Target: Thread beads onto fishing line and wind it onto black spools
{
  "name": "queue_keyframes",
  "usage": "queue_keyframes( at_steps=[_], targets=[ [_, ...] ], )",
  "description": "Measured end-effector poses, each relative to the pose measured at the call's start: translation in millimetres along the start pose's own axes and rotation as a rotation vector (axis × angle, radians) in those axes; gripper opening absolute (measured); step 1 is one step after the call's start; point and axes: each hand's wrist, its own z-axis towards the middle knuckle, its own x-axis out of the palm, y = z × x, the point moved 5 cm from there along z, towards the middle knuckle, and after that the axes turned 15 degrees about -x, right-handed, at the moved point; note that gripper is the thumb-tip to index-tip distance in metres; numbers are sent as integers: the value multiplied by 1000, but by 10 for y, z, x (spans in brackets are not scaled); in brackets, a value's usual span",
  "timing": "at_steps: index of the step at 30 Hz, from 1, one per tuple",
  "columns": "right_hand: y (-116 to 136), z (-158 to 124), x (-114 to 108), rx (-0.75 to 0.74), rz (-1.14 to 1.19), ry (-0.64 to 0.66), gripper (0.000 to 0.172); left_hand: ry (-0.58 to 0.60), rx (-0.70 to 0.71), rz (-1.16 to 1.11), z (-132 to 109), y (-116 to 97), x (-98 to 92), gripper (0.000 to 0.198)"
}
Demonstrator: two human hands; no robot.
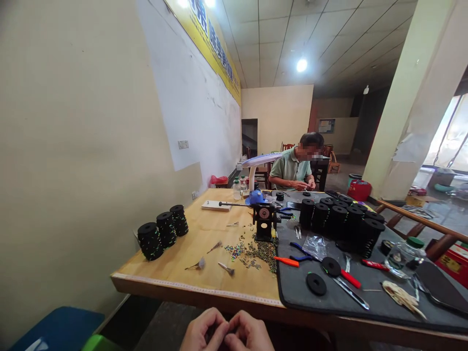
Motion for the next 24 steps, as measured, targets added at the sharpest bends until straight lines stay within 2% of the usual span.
queue_keyframes(
  at_steps=[2, 4, 7, 10, 13, 16, 18, 21, 24],
  targets=[
    [21, -29, -54, -18, -77, 4, 18, 17, -6, 4, 25, -8, 22, 36],
    [154, -61, -177, -101, -222, -20, 21, 20, -57, -33, 40, -10, 19, 36],
    [515, -125, -473, -299, -559, -193, 19, 6, -138, -92, 37, -23, -10, 37],
    [754, -158, -666, -362, -627, -307, 21, 3, -152, -91, 12, -64, -17, 37],
    [706, -121, -634, -262, -378, -311, 27, 3, -120, -71, -15, -100, 0, 35],
    [466, -58, -349, -63, 90, -181, 37, 8, -54, -7, -26, -126, 25, 31],
    [342, -31, -155, 12, 309, -120, 36, 9, -9, 42, -19, -132, 33, 27],
    [200, -12, 0, 96, 395, -90, 33, 0, 53, 104, 15, -130, 24, 25],
    [77, -7, 41, 150, 389, -62, 26, 27, 107, 170, 61, -131, 28, 25]
  ],
)
